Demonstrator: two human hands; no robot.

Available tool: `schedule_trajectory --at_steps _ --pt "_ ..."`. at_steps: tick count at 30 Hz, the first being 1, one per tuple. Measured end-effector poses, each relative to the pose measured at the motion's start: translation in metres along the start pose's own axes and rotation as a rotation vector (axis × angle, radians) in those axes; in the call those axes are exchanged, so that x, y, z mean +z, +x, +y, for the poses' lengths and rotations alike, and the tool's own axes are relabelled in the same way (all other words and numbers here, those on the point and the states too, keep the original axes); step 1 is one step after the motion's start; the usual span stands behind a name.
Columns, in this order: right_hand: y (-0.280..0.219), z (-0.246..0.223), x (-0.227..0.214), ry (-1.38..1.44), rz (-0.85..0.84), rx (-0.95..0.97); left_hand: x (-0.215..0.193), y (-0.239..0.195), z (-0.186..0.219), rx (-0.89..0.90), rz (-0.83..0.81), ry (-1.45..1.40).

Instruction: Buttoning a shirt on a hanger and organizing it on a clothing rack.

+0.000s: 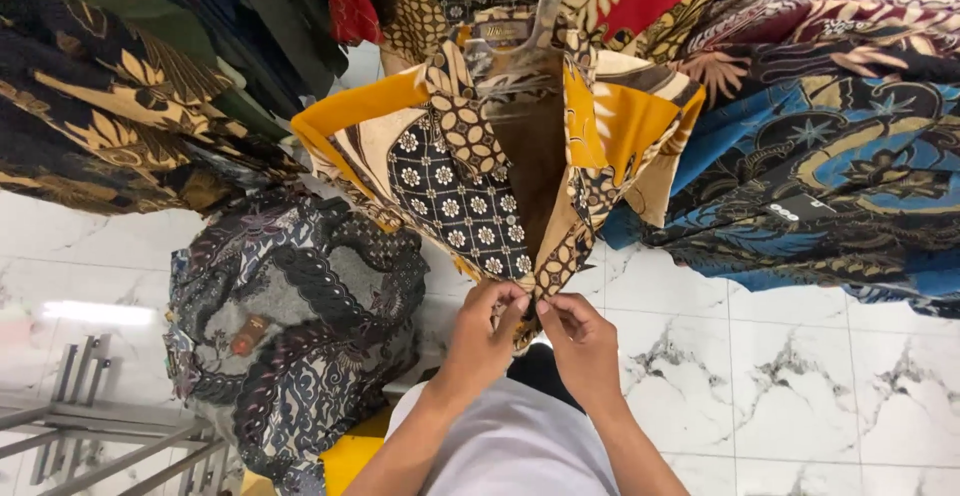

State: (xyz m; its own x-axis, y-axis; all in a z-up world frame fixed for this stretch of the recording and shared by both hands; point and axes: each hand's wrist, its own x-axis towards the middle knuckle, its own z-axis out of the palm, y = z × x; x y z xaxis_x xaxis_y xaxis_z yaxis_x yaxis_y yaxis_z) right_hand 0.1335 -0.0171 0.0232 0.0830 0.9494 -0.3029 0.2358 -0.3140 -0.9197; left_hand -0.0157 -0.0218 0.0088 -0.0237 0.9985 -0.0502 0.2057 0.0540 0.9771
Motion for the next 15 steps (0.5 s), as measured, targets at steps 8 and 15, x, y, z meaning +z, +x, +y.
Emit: schedule_trajectory --at_steps 8,15 --pt "0.008 0.010 0.001 0.026 -0.146 -0.102 -0.017 0.001 0.008 -0.107 -0.040 -0.096" --pt "0.015 0.013 0.000 -0.007 -0.077 -0.171 -0.017 0.001 -0.003 0.000 0.032 -0.167"
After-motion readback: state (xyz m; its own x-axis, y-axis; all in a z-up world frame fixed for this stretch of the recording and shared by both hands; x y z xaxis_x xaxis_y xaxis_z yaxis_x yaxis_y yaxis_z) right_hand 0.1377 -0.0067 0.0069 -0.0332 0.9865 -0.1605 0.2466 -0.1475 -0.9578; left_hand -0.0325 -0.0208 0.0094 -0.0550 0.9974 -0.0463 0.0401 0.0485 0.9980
